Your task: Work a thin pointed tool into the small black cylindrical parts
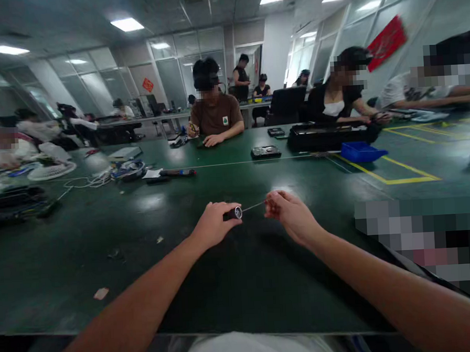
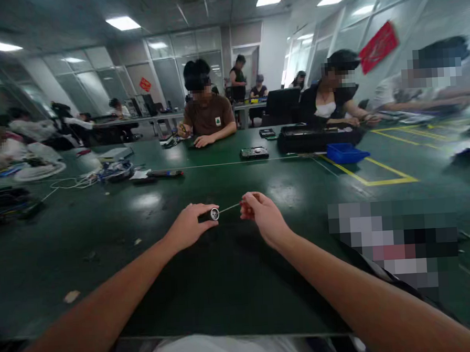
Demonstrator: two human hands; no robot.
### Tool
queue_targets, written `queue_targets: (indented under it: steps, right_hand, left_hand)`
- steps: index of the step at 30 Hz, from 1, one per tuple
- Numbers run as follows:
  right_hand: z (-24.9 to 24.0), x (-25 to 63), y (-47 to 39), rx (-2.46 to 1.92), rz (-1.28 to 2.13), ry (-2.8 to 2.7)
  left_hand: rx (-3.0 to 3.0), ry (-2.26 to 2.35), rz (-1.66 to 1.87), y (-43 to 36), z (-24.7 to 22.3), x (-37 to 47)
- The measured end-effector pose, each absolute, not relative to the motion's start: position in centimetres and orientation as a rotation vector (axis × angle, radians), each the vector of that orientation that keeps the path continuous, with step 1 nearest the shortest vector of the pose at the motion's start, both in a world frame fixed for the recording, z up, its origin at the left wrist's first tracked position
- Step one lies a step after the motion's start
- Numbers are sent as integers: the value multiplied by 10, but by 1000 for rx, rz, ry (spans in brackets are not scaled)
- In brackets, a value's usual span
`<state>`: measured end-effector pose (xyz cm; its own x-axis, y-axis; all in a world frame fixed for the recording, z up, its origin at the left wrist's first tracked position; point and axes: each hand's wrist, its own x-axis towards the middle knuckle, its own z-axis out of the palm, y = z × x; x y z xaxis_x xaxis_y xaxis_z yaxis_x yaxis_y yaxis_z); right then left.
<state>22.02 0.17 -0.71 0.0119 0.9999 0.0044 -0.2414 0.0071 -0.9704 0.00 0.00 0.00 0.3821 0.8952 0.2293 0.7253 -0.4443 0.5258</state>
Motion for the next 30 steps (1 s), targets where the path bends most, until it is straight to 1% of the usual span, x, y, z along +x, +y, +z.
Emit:
queue_targets:
  steps: [6, 12, 25, 30]
  right_hand:
    - [-7, 223, -4, -1016, 1075, -1313]
    - [1, 225, -12, -1132, 809, -1584]
    - [9, 223, -20, -1274, 565, -1733]
    - [9, 226, -19, -1303, 548, -1704]
  left_hand:
    - [2346, 1385, 673, 0, -2, 2]
    - [2363, 1366, 653, 1, -4, 2]
    - [2372, 1363, 554, 4, -8, 1]
    - [2342, 1387, 579, 4, -5, 1]
